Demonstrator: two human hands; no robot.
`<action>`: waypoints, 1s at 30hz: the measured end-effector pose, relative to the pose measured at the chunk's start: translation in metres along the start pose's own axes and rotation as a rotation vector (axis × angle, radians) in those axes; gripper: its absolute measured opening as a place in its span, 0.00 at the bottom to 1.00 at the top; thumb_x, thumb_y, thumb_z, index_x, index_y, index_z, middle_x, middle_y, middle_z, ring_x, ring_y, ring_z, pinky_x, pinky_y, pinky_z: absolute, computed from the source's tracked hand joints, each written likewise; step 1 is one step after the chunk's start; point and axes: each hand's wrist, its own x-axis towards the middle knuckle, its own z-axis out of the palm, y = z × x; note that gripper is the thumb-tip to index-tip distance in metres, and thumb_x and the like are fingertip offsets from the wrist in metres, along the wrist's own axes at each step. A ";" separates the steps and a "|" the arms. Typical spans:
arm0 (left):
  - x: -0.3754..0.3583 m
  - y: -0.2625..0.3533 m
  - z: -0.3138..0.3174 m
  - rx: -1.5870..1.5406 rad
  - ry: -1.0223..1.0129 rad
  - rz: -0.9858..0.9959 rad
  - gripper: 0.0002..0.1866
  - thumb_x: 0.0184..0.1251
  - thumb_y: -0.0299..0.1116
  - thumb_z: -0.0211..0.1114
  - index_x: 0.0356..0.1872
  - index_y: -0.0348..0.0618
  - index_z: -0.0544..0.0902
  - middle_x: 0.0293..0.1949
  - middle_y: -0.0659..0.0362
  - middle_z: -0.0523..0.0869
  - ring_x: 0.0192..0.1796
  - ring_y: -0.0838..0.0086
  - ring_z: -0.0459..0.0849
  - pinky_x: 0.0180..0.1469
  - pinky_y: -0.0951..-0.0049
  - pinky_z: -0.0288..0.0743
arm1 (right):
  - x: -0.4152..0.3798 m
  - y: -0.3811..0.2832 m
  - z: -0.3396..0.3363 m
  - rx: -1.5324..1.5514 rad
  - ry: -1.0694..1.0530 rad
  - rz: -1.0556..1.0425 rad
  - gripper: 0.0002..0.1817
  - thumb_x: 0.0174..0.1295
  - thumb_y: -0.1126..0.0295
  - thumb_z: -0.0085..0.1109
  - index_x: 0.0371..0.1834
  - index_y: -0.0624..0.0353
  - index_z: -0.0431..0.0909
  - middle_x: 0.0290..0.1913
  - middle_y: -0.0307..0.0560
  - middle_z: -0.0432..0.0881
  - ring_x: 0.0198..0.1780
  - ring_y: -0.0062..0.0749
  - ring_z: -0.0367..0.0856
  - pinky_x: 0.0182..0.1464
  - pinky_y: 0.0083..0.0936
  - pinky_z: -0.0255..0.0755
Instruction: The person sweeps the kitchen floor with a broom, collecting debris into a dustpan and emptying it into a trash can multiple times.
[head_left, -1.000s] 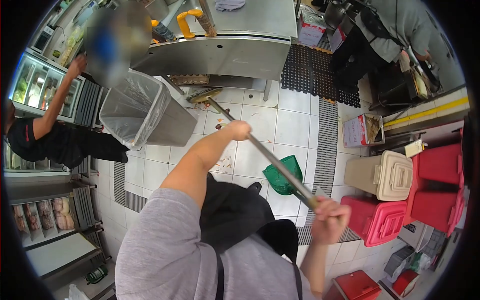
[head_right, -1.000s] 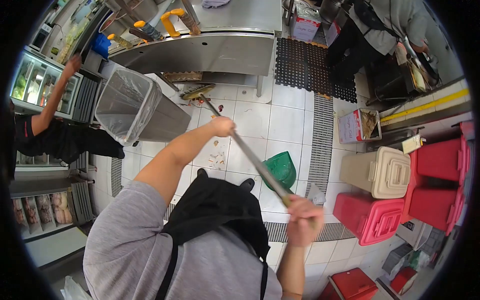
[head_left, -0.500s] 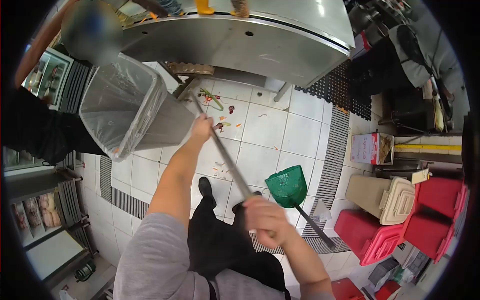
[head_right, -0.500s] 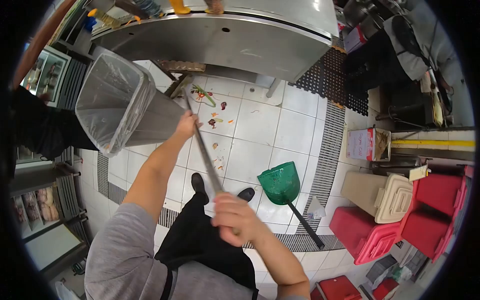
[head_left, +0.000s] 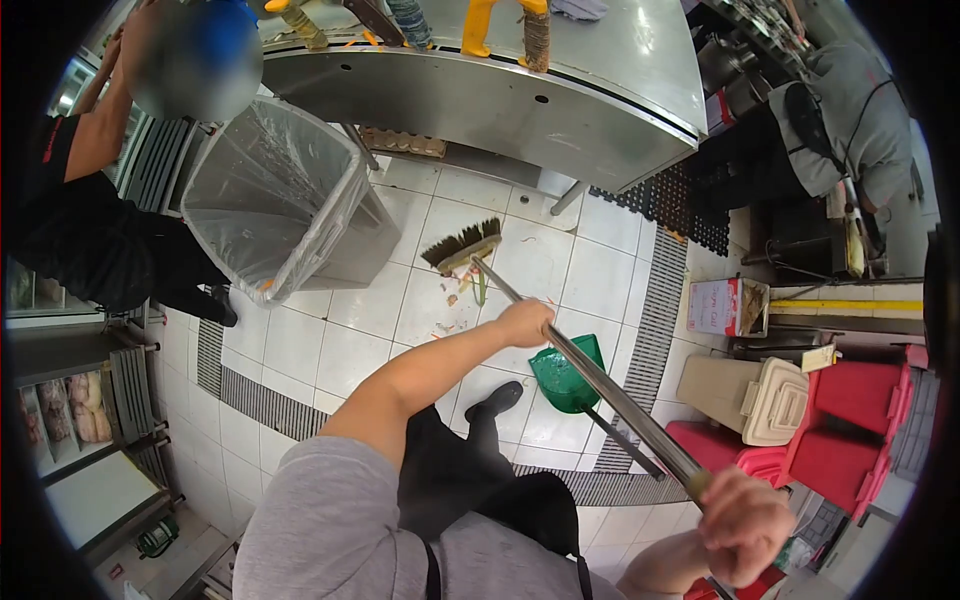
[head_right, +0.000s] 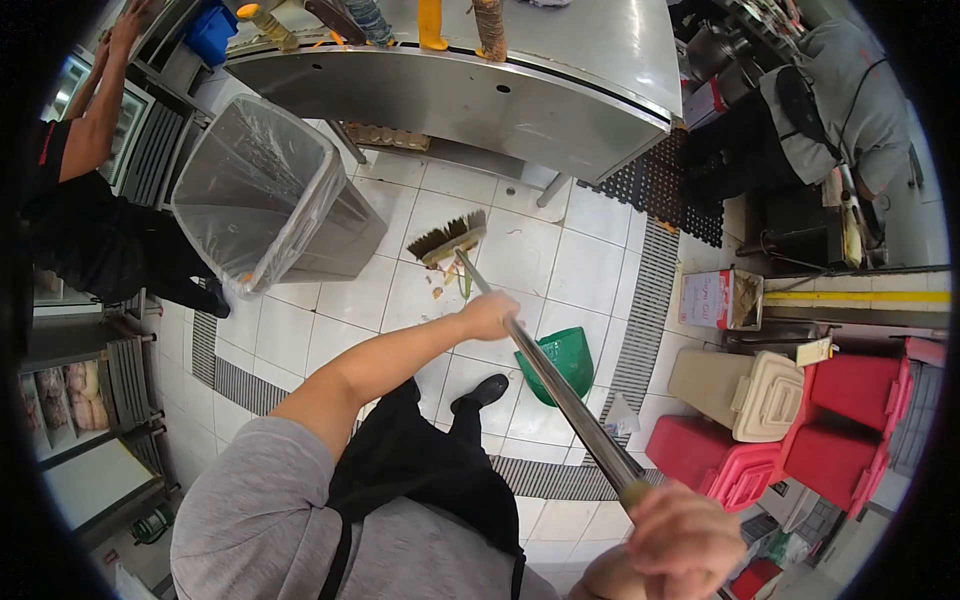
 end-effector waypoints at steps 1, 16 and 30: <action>-0.002 0.017 -0.011 -0.005 0.004 0.008 0.16 0.50 0.43 0.59 0.16 0.40 0.75 0.21 0.47 0.76 0.30 0.51 0.75 0.35 0.56 0.69 | -0.004 -0.014 -0.012 -0.028 -0.073 -0.044 0.09 0.47 0.75 0.45 0.12 0.57 0.69 0.10 0.36 0.70 0.12 0.20 0.69 0.25 0.21 0.68; 0.003 -0.165 -0.055 0.310 0.270 -0.215 0.09 0.47 0.34 0.62 0.17 0.41 0.73 0.28 0.51 0.77 0.38 0.57 0.75 0.42 0.62 0.70 | -0.042 0.161 0.048 0.089 -0.084 0.003 0.11 0.29 0.79 0.41 0.16 0.65 0.74 0.18 0.47 0.74 0.24 0.37 0.74 0.40 0.39 0.69; 0.065 0.015 0.050 0.153 -0.062 0.069 0.08 0.43 0.36 0.60 0.19 0.42 0.77 0.28 0.50 0.79 0.39 0.57 0.76 0.42 0.62 0.71 | -0.086 0.030 -0.006 -0.135 0.463 -0.009 0.11 0.49 0.71 0.39 0.15 0.64 0.69 0.10 0.44 0.68 0.15 0.30 0.68 0.35 0.35 0.66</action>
